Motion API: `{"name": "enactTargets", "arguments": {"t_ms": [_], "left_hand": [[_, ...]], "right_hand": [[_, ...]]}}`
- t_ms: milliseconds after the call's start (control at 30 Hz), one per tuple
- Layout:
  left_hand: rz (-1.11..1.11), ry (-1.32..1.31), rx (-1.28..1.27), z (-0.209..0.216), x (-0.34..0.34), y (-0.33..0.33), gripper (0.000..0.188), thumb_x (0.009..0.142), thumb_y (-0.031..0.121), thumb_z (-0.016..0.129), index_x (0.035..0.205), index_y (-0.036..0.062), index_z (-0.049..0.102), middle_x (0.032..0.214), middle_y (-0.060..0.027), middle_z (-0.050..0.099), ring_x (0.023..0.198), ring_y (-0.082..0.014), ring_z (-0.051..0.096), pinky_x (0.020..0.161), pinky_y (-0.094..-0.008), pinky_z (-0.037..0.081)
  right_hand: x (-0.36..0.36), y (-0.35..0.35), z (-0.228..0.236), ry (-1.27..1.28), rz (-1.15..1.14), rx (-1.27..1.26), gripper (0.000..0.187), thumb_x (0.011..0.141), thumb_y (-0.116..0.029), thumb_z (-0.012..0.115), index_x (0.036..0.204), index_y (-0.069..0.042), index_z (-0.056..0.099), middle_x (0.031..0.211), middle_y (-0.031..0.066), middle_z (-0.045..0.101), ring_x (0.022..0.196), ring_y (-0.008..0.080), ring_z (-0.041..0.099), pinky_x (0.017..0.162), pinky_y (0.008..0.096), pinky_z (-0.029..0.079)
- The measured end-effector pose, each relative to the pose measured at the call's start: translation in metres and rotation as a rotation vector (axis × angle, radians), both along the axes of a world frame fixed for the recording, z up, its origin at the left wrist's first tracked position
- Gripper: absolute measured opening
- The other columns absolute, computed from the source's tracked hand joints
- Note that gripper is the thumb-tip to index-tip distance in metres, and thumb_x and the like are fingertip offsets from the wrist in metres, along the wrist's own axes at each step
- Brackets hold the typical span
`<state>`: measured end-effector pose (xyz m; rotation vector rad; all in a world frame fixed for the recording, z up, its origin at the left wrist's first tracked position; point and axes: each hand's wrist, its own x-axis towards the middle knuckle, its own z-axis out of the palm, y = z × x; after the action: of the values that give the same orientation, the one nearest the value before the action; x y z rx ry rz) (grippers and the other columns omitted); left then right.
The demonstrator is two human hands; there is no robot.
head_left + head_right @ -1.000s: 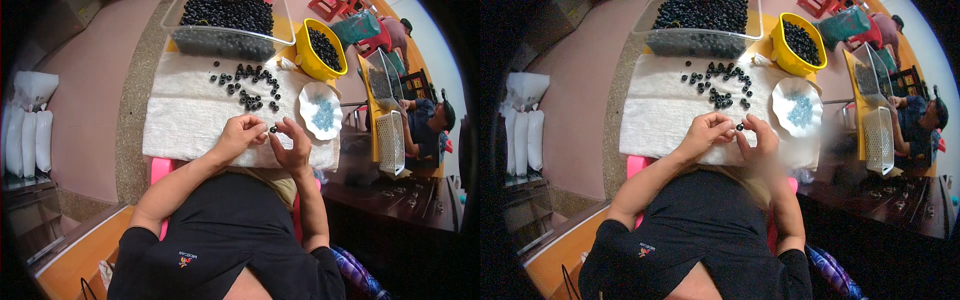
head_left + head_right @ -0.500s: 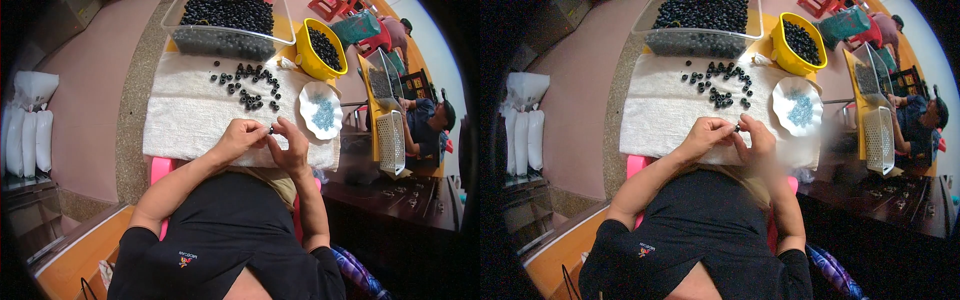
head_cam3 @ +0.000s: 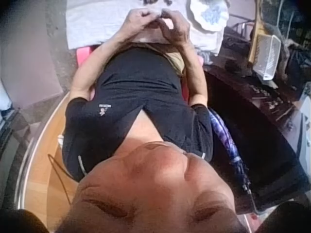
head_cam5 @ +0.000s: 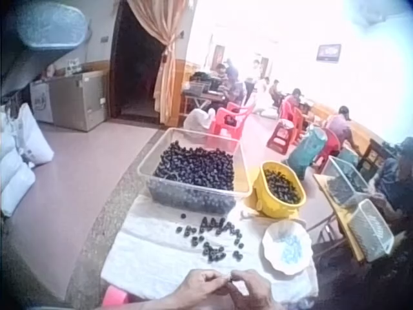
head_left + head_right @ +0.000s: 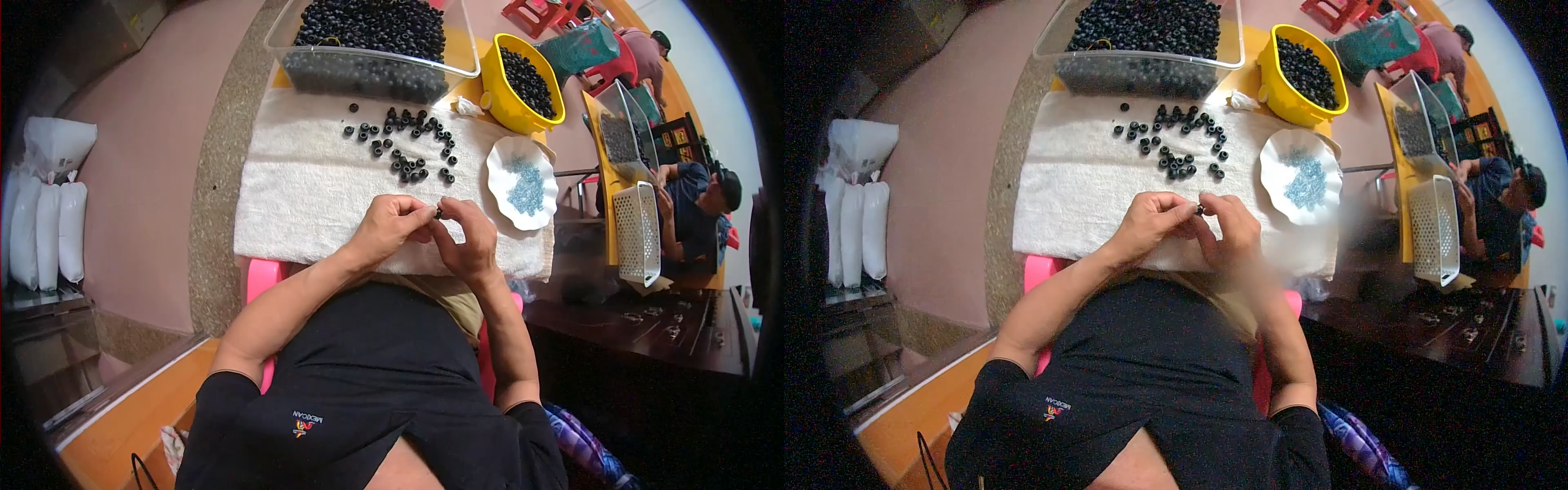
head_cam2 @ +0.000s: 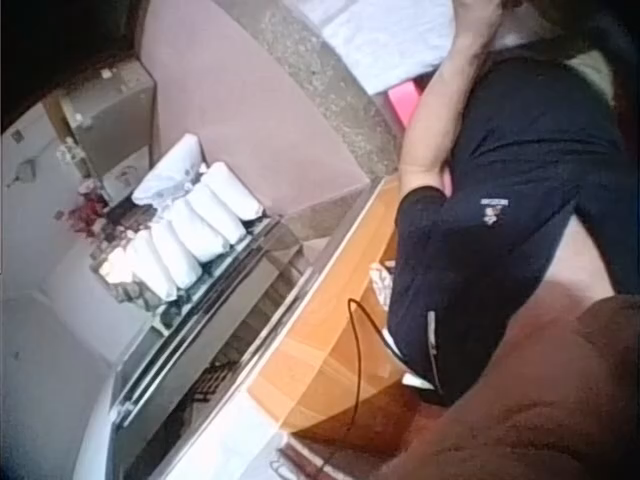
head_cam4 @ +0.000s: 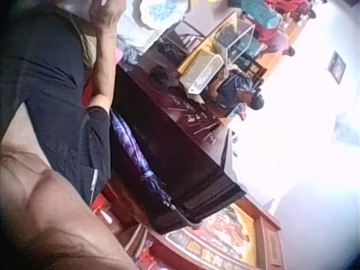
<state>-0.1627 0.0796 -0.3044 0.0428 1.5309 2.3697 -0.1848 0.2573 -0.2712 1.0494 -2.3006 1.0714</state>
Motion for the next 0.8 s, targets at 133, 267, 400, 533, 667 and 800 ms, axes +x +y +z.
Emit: {"name": "enactTargets", "arguments": {"t_ms": [133, 267, 400, 533, 667, 800], "left_hand": [[-0.009, -0.038, 0.068, -0.001, -0.001, 0.000, 0.025, 0.100, 0.020, 0.061, 0.103, -0.0031, 0.068, 0.094, -0.0082, 0.072, 0.082, -0.0125, 0.068, 0.078, -0.0268, 0.057], [0.005, -0.064, 0.111, -0.002, -0.002, 0.001, 0.025, 0.100, 0.021, 0.062, 0.104, -0.0028, 0.068, 0.094, -0.0075, 0.071, 0.083, -0.0123, 0.068, 0.077, -0.0266, 0.056], [-0.002, -0.049, 0.088, -0.004, -0.001, -0.001, 0.025, 0.100, 0.021, 0.062, 0.104, -0.0025, 0.068, 0.094, -0.0069, 0.070, 0.082, -0.0120, 0.068, 0.077, -0.0264, 0.056], [-0.004, -0.024, 0.034, -0.001, -0.001, 0.000, 0.024, 0.100, 0.021, 0.062, 0.102, -0.0018, 0.067, 0.093, -0.0054, 0.070, 0.082, -0.0115, 0.067, 0.077, -0.0262, 0.056], [0.025, -0.047, 0.056, 0.002, -0.001, 0.003, 0.023, 0.099, 0.022, 0.062, 0.102, -0.0010, 0.067, 0.093, -0.0054, 0.070, 0.082, -0.0112, 0.066, 0.077, -0.0263, 0.056], [0.025, -0.081, 0.057, -0.001, -0.002, 0.002, 0.022, 0.098, 0.021, 0.065, 0.104, -0.0009, 0.067, 0.094, -0.0065, 0.070, 0.081, -0.0115, 0.067, 0.077, -0.0266, 0.056]], "right_hand": [[0.000, -0.001, 0.003, 0.021, -0.030, -0.015, 0.041, 0.073, 0.001, 0.081, 0.110, 0.000, 0.062, 0.090, 0.0142, 0.068, 0.076, 0.0252, 0.069, 0.064, 0.0321, 0.055], [-0.001, -0.001, 0.003, 0.044, -0.037, 0.002, 0.041, 0.073, 0.002, 0.081, 0.110, 0.000, 0.063, 0.090, 0.0142, 0.068, 0.076, 0.0248, 0.069, 0.064, 0.0321, 0.055], [-0.001, -0.001, 0.002, -0.040, -0.020, -0.001, 0.039, 0.072, 0.002, 0.080, 0.107, -0.001, 0.063, 0.087, 0.0135, 0.067, 0.074, 0.0255, 0.068, 0.062, 0.0324, 0.054], [0.000, -0.002, 0.011, -0.076, 0.003, 0.006, 0.032, 0.072, 0.006, 0.076, 0.101, -0.003, 0.065, 0.084, 0.0128, 0.066, 0.073, 0.0276, 0.067, 0.063, 0.0344, 0.054], [-0.014, 0.005, 0.015, 0.012, -0.070, 0.012, 0.027, 0.073, 0.007, 0.076, 0.096, -0.003, 0.066, 0.088, 0.0126, 0.066, 0.079, 0.0274, 0.067, 0.068, 0.0344, 0.054], [-0.055, 0.025, 0.042, 0.159, -0.234, 0.011, 0.020, 0.077, 0.007, 0.072, 0.096, -0.001, 0.067, 0.095, 0.0140, 0.068, 0.085, 0.0271, 0.068, 0.075, 0.0335, 0.055]]}}
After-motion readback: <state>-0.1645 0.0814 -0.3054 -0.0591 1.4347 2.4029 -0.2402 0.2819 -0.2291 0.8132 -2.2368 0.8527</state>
